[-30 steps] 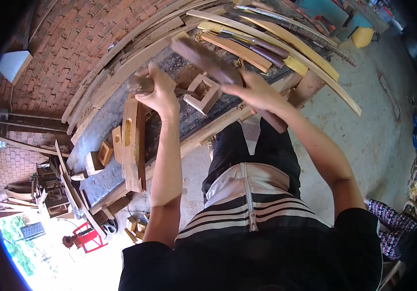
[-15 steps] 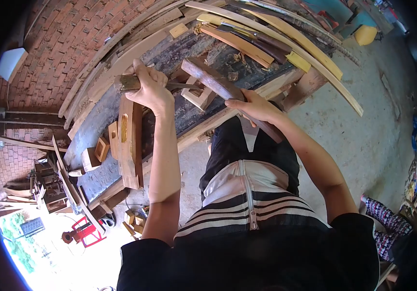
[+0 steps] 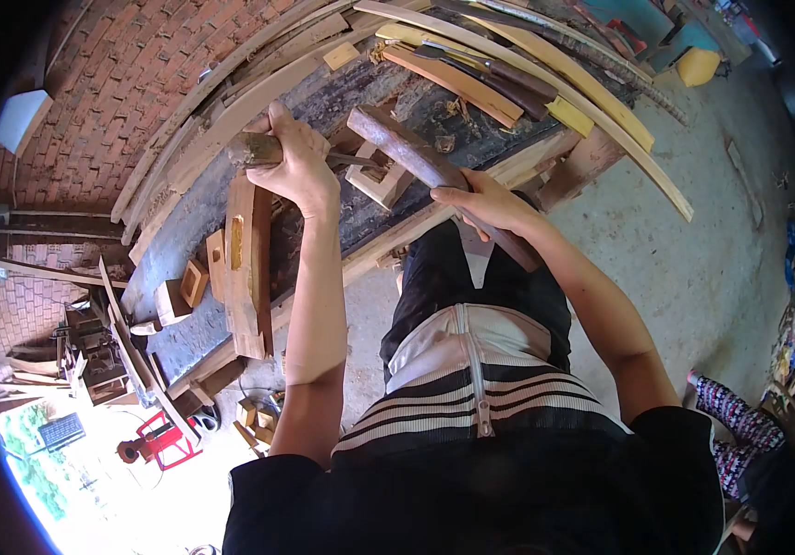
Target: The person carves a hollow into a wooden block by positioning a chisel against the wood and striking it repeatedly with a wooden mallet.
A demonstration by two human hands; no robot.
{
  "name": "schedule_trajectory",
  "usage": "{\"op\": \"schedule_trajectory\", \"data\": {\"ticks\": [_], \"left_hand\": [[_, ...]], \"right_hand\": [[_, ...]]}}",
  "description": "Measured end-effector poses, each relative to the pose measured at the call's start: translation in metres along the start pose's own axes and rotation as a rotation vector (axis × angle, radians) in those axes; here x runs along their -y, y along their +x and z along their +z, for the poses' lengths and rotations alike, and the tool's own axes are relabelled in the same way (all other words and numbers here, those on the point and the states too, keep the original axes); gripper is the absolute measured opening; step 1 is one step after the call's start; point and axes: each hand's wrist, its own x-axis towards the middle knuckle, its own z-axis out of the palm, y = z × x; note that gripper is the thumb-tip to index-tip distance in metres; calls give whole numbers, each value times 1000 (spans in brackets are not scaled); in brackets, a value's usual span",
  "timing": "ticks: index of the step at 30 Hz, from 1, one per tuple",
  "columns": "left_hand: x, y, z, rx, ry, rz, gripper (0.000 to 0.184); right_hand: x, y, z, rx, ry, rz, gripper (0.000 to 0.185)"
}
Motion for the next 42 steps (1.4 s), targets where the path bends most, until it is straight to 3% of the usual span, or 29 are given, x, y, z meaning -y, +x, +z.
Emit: {"op": "schedule_trajectory", "data": {"ticks": [14, 16, 20, 22, 24, 25, 26, 27, 29, 31, 33, 35, 37, 39, 41, 42], "left_hand": [[4, -1, 7, -13, 75, 15, 29], [10, 2, 4, -2, 154, 47, 34], [4, -1, 15, -22, 215, 1, 33], [6, -4, 22, 9, 230, 118, 31], [22, -1, 11, 80, 258, 311, 19], [23, -6, 7, 91, 300, 273, 15], [30, -7, 2, 47, 87, 100, 20], [35, -9, 0, 1, -130, -74, 26], [24, -17, 10, -13, -39, 47, 29], [19, -18, 9, 169, 61, 182, 27], [17, -20, 12, 117, 164, 154, 24], [21, -21, 10, 116, 258, 170, 23], [22, -19, 7, 147, 158, 126, 22], [25, -13, 11, 167, 148, 78, 22], [16, -14, 17, 125, 39, 92, 14], [14, -7, 12, 129, 230, 236, 6]], "right_hand": [[18, -5, 3, -22, 34, 34, 63], [50, -14, 5, -109, -139, -65, 70], [160, -44, 2, -124, -250, -549, 71], [199, -55, 15, -338, -266, -1027, 63], [208, -50, 14, -373, -456, -1104, 58], [211, -49, 14, -407, -647, -1171, 54], [216, -70, 16, -347, -948, -799, 52], [211, -67, 12, -345, -952, -801, 52], [214, -63, 12, -253, -1047, -743, 50], [217, -74, 7, -243, -1106, -637, 52], [216, -75, 10, -369, -823, -1102, 46], [213, -77, 15, -425, -702, -1179, 44], [200, -73, 14, -318, -1034, -691, 46], [179, -54, 3, -345, -1045, -757, 51], [178, -49, 2, -250, -745, -796, 54], [175, -56, 0, -175, -578, -578, 55]]}}
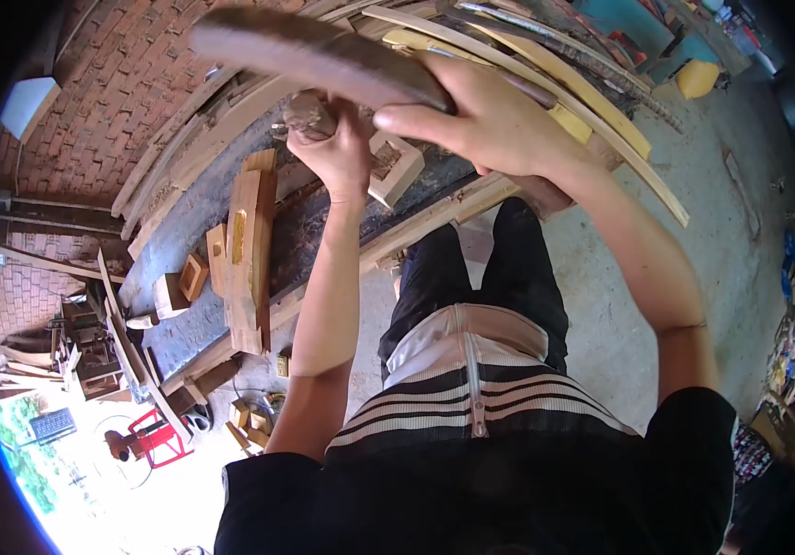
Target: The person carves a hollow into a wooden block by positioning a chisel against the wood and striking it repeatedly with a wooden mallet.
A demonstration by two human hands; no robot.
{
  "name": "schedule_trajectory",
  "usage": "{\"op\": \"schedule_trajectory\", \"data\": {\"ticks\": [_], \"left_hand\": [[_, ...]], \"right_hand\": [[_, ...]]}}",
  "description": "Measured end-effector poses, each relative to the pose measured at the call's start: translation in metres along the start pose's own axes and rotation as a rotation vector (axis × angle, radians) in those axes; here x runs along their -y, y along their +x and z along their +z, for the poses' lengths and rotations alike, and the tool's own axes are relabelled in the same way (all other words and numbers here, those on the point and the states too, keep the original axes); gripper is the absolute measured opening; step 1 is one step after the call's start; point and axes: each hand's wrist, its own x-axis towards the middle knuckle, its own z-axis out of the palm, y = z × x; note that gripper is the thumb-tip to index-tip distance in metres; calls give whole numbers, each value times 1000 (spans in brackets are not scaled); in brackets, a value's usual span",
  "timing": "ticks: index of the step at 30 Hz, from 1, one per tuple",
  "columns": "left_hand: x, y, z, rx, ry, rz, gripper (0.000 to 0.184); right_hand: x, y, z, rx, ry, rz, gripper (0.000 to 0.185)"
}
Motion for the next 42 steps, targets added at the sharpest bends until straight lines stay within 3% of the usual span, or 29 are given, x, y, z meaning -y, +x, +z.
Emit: {"op": "schedule_trajectory", "data": {"ticks": [1, 3, 5, 8, 10, 13, 17, 23, 42], "left_hand": [[-6, 1, -3, -18, -15, -215, 11], [-3, 6, -13, -53, -125, -177, 14], [1, 7, -25, -61, -263, -188, 19], [-1, 13, -41, -219, -265, -266, 27], [18, 14, -66, -296, -304, -286, 25], [22, 22, -73, -409, -347, -308, 26], [14, 28, -61, -349, -316, -336, 31], [1, 16, -39, -189, -317, -263, 22], [-5, 6, -29, -151, -280, -234, 28]], "right_hand": [[-14, 0, 7, -3, 105, 82, 56], [-49, -3, 27, -10, 272, 165, 60], [-84, -12, 47, 79, 227, 428, 65], [-125, -34, 78, 154, 352, 462, 64], [-138, -46, 93, 141, 490, 619, 58], [-135, -49, 94, 125, 590, 664, 57], [-134, -52, 89, 100, 598, 651, 57], [-144, -51, 95, 132, 622, 638, 61], [-139, -52, 93, 133, 620, 643, 60]]}}
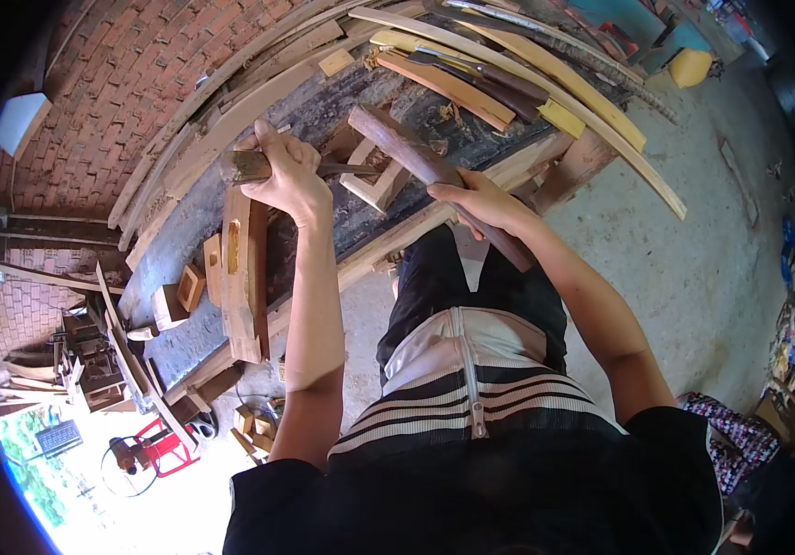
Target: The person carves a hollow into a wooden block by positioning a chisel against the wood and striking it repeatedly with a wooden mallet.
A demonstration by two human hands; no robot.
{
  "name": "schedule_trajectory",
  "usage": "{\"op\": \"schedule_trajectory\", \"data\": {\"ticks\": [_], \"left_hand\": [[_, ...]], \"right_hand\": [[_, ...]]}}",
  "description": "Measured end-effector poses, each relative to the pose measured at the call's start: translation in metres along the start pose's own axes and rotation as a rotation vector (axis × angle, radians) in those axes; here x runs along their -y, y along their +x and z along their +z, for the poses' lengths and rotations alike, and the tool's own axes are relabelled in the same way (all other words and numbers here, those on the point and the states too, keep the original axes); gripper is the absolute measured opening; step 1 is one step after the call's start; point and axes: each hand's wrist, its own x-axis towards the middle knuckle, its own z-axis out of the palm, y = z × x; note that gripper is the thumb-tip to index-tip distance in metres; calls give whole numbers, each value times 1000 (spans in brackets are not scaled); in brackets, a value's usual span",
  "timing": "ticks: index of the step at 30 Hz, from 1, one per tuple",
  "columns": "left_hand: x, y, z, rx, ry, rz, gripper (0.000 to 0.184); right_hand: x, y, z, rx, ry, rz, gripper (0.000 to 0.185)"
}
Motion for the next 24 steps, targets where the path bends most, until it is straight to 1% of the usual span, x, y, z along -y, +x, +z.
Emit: {"op": "schedule_trajectory", "data": {"ticks": [4, 6, 8, 10, 11, 12, 13, 14, 15, 17, 18, 19, 20, 21, 22, 23, 24], "left_hand": [[0, -2, 3, -21, 23, 0, 27], [0, -2, 4, 2, 49, 9, 25], [1, -2, 9, 4, 61, 16, 24], [1, -6, 13, 25, 66, 1, 24], [0, -10, 17, 17, 70, -9, 24], [-2, -13, 22, 20, 161, 1, 24], [-1, -12, 28, 30, 244, 19, 24], [10, -10, 25, 72, 253, 62, 21], [7, -12, 32, 102, 264, 220, 17], [16, -14, 32, 164, 246, 200, 15], [17, -17, 26, 201, 334, 265, 22], [47, -12, 4, 135, 648, 498, 29], [40, -13, 8, 149, 498, 350, 29], [33, -14, 13, 170, 345, 198, 29], [28, -14, 20, 170, 334, 201, 29], [24, -15, 24, 182, 236, 179, 29], [19, -19, 23, 200, 150, 146, 29]], "right_hand": [[1, -1, 1, 5, -8, -13, 61], [4, -1, 1, -4, -31, -2, 62], [22, -6, 5, -14, -55, 3, 64], [59, -23, 12, -66, -31, -203, 65], [88, -36, 14, -73, -85, -283, 69], [116, -43, 14, -63, -155, -482, 68], [143, -55, 14, -59, -204, -588, 69], [169, -71, 18, -54, -229, -744, 67], [189, -87, 24, -135, -279, -852, 61], [194, -68, 25, -289, -453, -1255, 56], [188, -66, 25, -285, -451, -1258, 56], [181, -67, 21, -299, -784, -1088, 54], [179, -69, 19, -313, -1106, -894, 52], [178, -72, 17, -324, -1106, -891, 52], [184, -77, 15, -298, -1104, -846, 50], [190, -81, 13, -261, -1101, -800, 49], [195, -86, 13, -270, -967, -855, 49]]}}
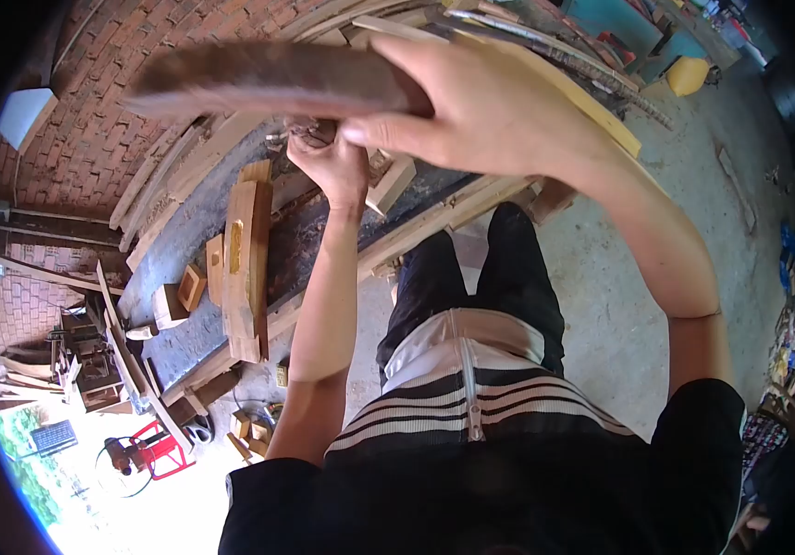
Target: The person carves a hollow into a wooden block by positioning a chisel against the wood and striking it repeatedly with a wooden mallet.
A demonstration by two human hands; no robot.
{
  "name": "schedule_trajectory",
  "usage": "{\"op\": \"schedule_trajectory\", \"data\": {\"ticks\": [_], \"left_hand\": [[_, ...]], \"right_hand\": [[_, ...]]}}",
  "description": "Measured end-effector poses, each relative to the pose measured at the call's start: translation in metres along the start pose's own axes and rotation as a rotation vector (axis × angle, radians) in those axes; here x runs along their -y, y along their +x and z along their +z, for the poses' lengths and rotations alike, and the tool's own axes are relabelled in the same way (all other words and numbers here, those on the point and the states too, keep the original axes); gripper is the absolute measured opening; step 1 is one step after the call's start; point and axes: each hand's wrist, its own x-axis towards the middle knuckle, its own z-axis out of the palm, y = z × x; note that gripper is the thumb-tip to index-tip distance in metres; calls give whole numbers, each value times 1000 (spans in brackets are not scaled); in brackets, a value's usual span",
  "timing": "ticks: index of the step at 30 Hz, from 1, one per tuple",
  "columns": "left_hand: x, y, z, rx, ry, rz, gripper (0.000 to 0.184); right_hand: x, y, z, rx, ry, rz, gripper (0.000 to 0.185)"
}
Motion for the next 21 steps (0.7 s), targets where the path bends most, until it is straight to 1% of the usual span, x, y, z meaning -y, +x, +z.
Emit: {"op": "schedule_trajectory", "data": {"ticks": [1, 3, 4, 5, 6, 7, 8, 9, 10, 11, 12, 13, 14, 15, 16, 17, 18, 19, 21], "left_hand": [[-6, -2, 0, 2, 6, -13, 29], [-15, 2, 4, -3, 75, -153, 29], [-7, 3, -1, 2, 75, -147, 29], [5, 4, -8, 20, 106, -107, 27], [17, 5, -13, 37, 137, -67, 26], [11, 5, -9, 42, 134, -61, 26], [6, 2, -5, -3, 89, -89, 24], [3, 0, -1, -52, 47, -121, 23], [0, -2, 2, -66, -51, -66, 21], [-4, -4, 2, -71, -42, -80, 21], [-7, -3, 1, -32, 27, -76, 22], [-11, -1, 0, 9, 97, -66, 23], [1, -2, -10, 21, 306, 100, 23], [9, -3, -13, 14, 245, 102, 20], [2, 3, -12, -35, 213, 23, 18], [-5, 10, -11, -82, 179, -60, 16], [-1, 17, -9, -183, -40, -48, 11], [-15, 17, -14, -156, -62, -145, 14], [-8, 20, -42, -152, -113, -196, 29]], "right_hand": [[2, 0, 3, 7, 8, 9, 49], [4, 2, 5, -288, 154, -175, 50], [7, -1, 5, -235, 122, -106, 51], [2, -3, 11, -243, 119, -111, 51], [-9, -6, 21, -142, 7, -67, 52], [-8, -5, 22, -43, -103, -18, 52], [-10, -3, 17, 16, -77, 5, 53], [-12, -2, 12, 17, -78, 3, 53], [-7, -2, 7, -14, 48, -21, 49], [-3, -3, 6, -42, 175, -42, 45], [0, -5, 10, -136, 244, -46, 46], [0, -6, 14, -130, 253, -46, 46], [-2, -8, 19, -51, 149, -6, 48], [-7, -11, 25, 20, 38, 34, 51], [-11, -7, 35, -117, -46, -125, 57], [-18, -11, 34, -126, -54, -121, 57], [-26, -15, 32, 65, 188, 93, 59], [-26, -17, 29, 263, 437, 311, 61], [-46, -26, 55, 225, 622, 440, 64]]}}
